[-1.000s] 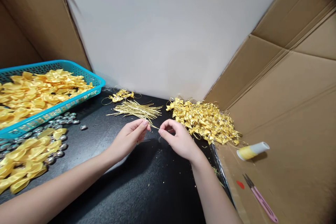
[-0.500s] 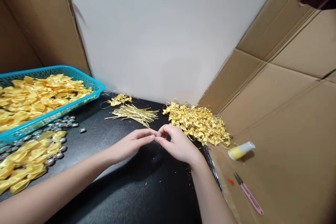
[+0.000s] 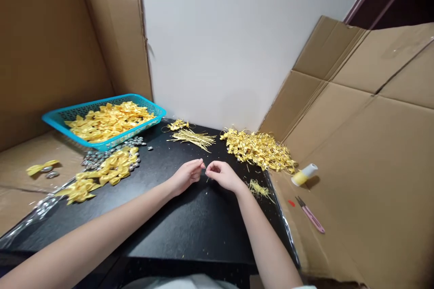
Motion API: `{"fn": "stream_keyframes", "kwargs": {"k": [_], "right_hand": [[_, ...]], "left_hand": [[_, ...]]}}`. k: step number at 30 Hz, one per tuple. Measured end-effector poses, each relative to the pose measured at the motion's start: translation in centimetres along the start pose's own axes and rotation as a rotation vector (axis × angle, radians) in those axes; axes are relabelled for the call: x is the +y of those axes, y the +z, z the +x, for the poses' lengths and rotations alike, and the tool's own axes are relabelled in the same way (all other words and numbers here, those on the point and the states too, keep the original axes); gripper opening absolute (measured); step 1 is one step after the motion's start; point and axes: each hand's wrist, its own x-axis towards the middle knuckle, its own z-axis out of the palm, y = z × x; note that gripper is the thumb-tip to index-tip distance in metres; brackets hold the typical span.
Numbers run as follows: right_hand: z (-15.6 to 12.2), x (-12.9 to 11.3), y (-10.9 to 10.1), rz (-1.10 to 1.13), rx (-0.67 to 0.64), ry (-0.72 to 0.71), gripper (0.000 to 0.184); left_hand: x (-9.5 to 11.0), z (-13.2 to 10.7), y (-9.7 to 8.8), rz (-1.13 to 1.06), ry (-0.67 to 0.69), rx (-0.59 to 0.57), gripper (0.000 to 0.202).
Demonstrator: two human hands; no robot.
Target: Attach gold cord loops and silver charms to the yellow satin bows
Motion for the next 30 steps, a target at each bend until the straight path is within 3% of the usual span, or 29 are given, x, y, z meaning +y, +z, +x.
{"fn": "stream_keyframes", "kwargs": {"k": [7,13,18,23,30], "right_hand": [[-1.4,2.4,2.3,-0.007,0.154,0.009,0.008],[-2.0,2.4,3.4,-0.092,0.252,-0.062,0.009],[-2.6,1.9,3.7,-0.170,0.287,-0.163,0.006],[-2.8,1.8,2.8,-0.251,0.324,-0.258,0.006],[-2.6,2.2,1.8,-0.334,0.257,-0.339,0.007]], "left_hand": [[-0.6,-0.6,-0.2,-0.092,0.077,0.072,0.032],[-0.4,-0.8,-0.5,-0.033,0.122,0.074,0.035],[-0.6,-1.2,-0.6,0.135,0.153,0.052,0.038],[-0.6,-1.5,-0.5,0.402,0.194,0.008,0.034],[0.0,-2.0,0.0,0.715,0.274,-0.050,0.022]]}}
